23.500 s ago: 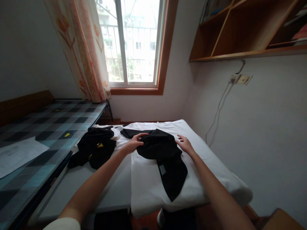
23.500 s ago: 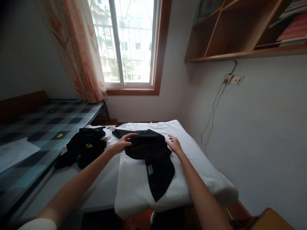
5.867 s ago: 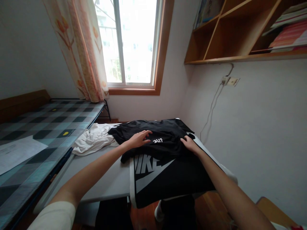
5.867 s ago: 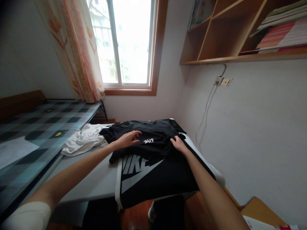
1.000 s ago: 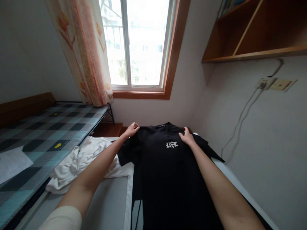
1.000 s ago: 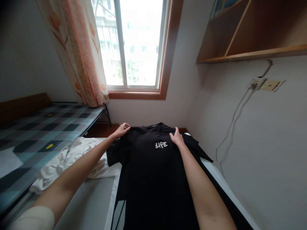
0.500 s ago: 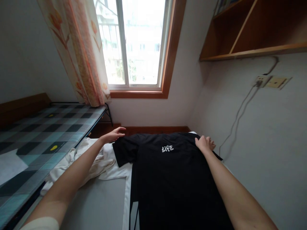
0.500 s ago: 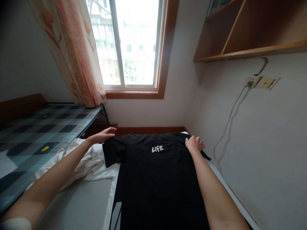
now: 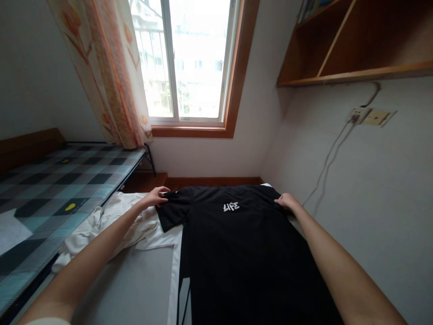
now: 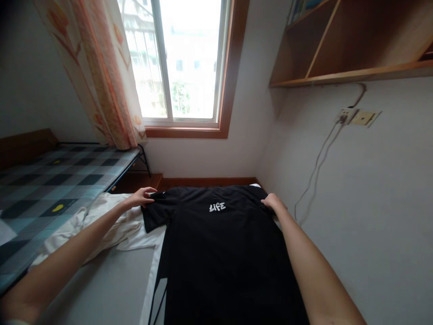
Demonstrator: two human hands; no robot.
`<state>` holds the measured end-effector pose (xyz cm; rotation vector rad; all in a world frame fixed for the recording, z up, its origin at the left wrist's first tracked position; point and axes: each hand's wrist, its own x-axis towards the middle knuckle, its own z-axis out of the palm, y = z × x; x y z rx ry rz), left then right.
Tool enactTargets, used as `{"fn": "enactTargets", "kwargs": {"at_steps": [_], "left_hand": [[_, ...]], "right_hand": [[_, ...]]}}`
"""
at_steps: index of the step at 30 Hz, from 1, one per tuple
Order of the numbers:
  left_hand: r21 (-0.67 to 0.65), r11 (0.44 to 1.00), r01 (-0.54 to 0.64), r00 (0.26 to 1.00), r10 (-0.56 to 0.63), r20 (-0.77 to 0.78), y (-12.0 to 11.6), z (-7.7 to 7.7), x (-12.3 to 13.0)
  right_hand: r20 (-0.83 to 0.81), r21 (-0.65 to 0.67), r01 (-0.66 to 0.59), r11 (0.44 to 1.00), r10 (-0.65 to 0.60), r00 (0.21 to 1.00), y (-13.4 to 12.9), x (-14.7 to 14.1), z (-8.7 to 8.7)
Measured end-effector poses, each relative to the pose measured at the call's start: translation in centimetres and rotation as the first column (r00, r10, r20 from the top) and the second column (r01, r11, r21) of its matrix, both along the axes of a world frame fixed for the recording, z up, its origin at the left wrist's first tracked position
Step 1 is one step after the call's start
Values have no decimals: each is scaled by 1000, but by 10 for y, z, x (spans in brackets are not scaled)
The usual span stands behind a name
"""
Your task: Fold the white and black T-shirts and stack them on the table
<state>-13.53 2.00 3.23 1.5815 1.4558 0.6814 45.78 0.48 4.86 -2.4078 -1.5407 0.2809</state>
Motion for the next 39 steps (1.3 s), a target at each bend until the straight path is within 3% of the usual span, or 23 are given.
{"fn": "enactTargets", "kwargs": {"at_steps": [4,6,9,11,13,16,19,25,32,39], "left_hand": [[163,987,-3,989,28,-149,-15,-3,8],[314,949,-11,961,97,-259,-29,-1,17],[537,844,3,904,227,-362,-57,4,35],[592,805,49,894,229,-386,-78,7,49],[535,838,111,914,125,-386,-99,8,62],[322,917,235,929,-115,-352,-128,5,79],[244,918,312,910,-215,-355,-154,1,92],[264,931,253,920,-147,-365,-179,-2,113],[322,930,179,946,-73,-317,-200,-4,121],[337,922,188,930,-57,-364,-223,-14,126]], "right_hand": [[40,82,143,986,-147,988,-5,8,9],[44,121,111,986,-117,992,-12,10,10],[14,105,23,994,-25,1000,-27,11,7],[-61,111,-43,993,50,997,-40,10,6],[-175,109,-104,989,122,977,-55,8,7],[-298,20,-194,981,191,935,-80,8,10],[-274,-136,-241,961,198,941,-107,11,8],[-95,-150,-228,962,215,972,-154,14,-2],[59,-243,-108,964,125,990,-194,11,-5],[181,-42,-176,984,180,967,-231,-2,4]]}}
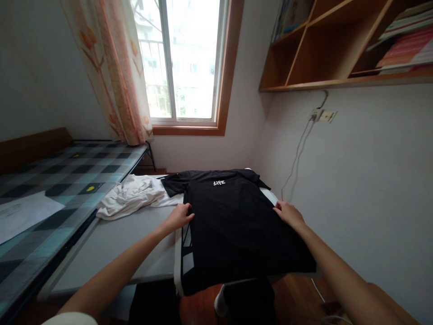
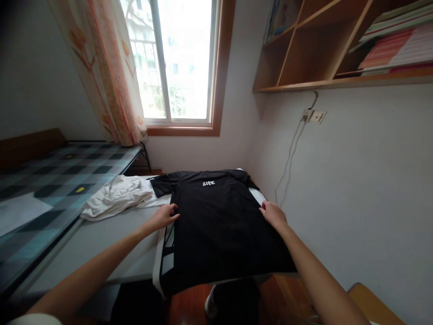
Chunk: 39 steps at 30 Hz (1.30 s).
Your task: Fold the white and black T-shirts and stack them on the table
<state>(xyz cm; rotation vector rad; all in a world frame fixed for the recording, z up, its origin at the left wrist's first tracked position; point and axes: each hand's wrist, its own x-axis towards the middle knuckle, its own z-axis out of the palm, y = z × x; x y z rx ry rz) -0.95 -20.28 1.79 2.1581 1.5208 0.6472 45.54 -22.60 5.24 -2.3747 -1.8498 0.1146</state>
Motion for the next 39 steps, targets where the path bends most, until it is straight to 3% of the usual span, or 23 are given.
{"fn": "enactTargets", "kwargs": {"at_steps": [4,9,12,18,21,27,33,35,36,39], "left_hand": [[-119,992,-44,988,60,141,-10,8,10],[-460,885,76,851,183,493,-28,21,18],[-538,832,134,788,240,567,-43,22,21],[-457,848,270,915,-78,396,-72,17,31],[-461,827,323,902,-122,414,-80,20,24],[-548,754,362,882,-87,463,-92,21,-5],[-597,717,360,888,-66,456,-100,17,-15],[-584,732,351,899,-89,429,-94,19,-21],[-555,765,327,909,-93,407,-88,20,-25],[-337,931,142,953,-36,301,-62,25,-48]], "right_hand": [[-122,44,43,998,-38,992,-11,-7,-1],[-355,-181,47,982,-110,928,-29,-3,-1],[-497,-243,2,970,-126,859,-44,1,1],[-675,-168,-14,986,-105,731,-68,5,5],[-659,-167,-19,986,-98,746,-80,13,4],[-534,-260,-33,965,-115,838,-103,29,-11],[-361,-268,52,962,-150,921,-99,32,-15],[-267,-177,53,983,-100,958,-91,31,-11],[-214,-111,34,993,-57,975,-86,29,-9],[-105,39,-36,999,40,994,-69,13,-6]]}}
